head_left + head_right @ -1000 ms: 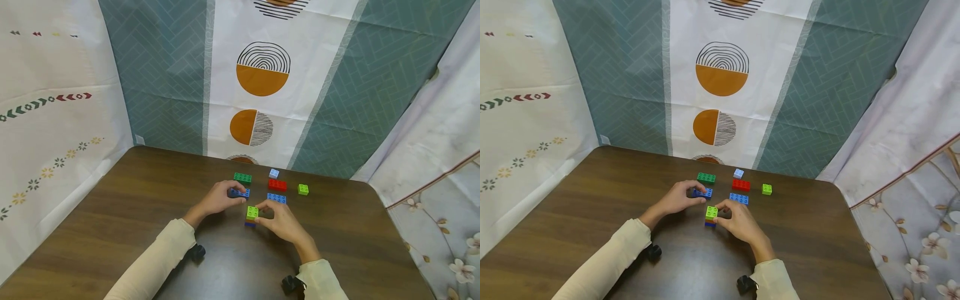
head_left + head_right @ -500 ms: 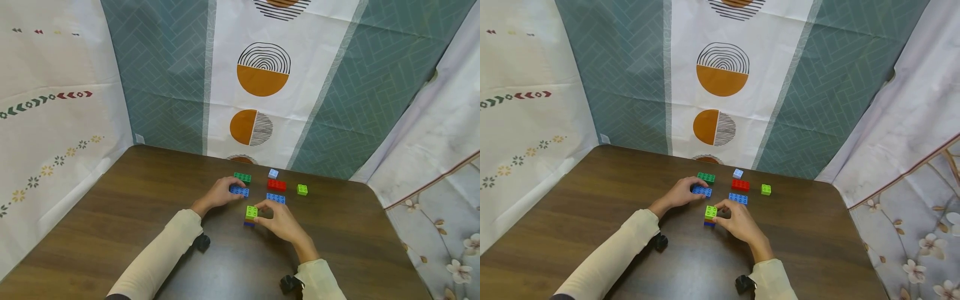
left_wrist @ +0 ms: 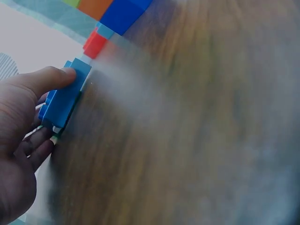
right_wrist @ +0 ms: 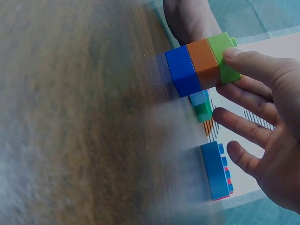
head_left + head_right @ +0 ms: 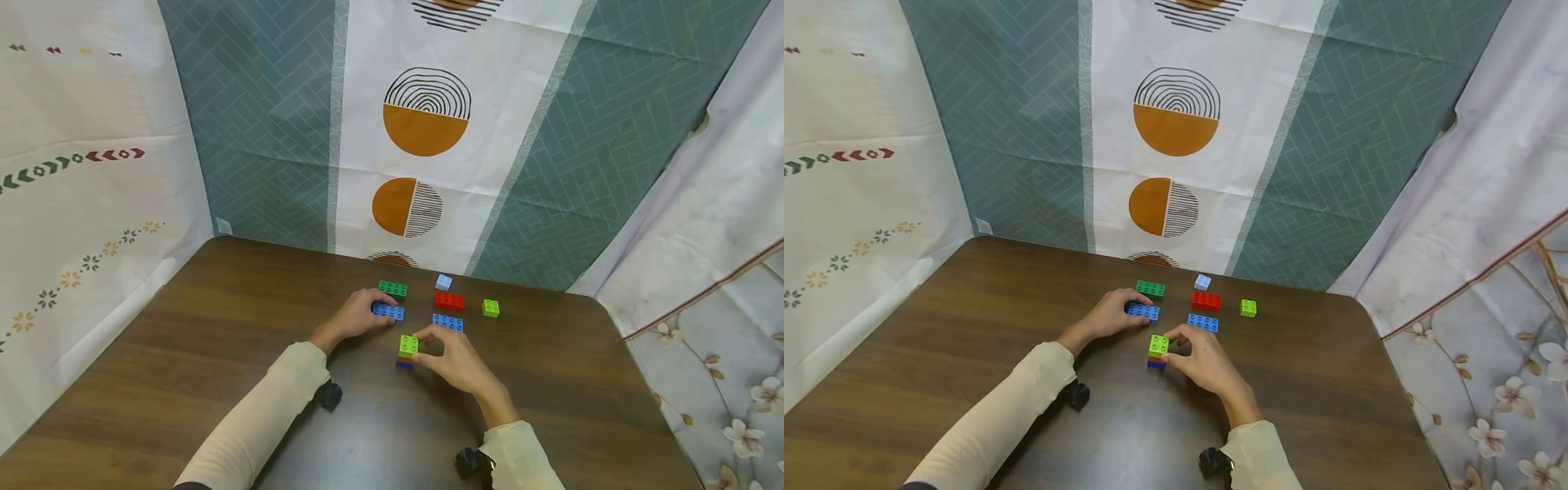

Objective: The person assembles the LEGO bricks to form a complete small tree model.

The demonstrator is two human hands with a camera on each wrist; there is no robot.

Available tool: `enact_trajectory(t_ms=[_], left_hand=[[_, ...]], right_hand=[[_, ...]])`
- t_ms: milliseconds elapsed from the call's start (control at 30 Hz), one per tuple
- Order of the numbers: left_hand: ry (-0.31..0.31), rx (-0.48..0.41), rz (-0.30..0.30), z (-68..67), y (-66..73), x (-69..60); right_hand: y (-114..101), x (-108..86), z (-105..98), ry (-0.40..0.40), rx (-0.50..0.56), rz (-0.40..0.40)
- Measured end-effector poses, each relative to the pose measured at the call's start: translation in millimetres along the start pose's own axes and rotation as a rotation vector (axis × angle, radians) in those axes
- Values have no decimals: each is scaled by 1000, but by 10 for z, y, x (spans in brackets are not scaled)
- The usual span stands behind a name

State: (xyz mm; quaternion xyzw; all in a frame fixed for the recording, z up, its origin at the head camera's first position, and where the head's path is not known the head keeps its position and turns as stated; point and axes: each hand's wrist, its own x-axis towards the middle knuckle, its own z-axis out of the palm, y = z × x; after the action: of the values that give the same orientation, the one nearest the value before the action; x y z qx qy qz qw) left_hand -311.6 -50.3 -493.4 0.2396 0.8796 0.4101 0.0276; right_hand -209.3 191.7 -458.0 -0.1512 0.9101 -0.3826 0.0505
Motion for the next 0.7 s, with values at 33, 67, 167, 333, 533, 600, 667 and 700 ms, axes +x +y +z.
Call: enact_trajectory(t_ms=[33,67,167,333,533,600,667,700], left_hand=[[3,-6,-6,-4,0,-8],[8,-13,-6,-9,-3,-18],[26,-39,-7,-32,-6,-57],[47,-72,18,-95,18,-130],[47,-77,27,-177,126,-205],[48,-84,31,-207,186,-230],[52,-88,36,-231,244,-260],[52,-91,39,-240,267,-276]], right_hand=[[-2,1,0,-1,1,2],[-5,1,-1,-2,1,5],[-8,4,-4,-6,2,13],[-8,7,-12,-10,5,23],[-3,11,-8,-9,6,20],[-2,15,-3,-5,5,15],[0,19,2,-1,3,12],[0,21,5,1,2,12]])
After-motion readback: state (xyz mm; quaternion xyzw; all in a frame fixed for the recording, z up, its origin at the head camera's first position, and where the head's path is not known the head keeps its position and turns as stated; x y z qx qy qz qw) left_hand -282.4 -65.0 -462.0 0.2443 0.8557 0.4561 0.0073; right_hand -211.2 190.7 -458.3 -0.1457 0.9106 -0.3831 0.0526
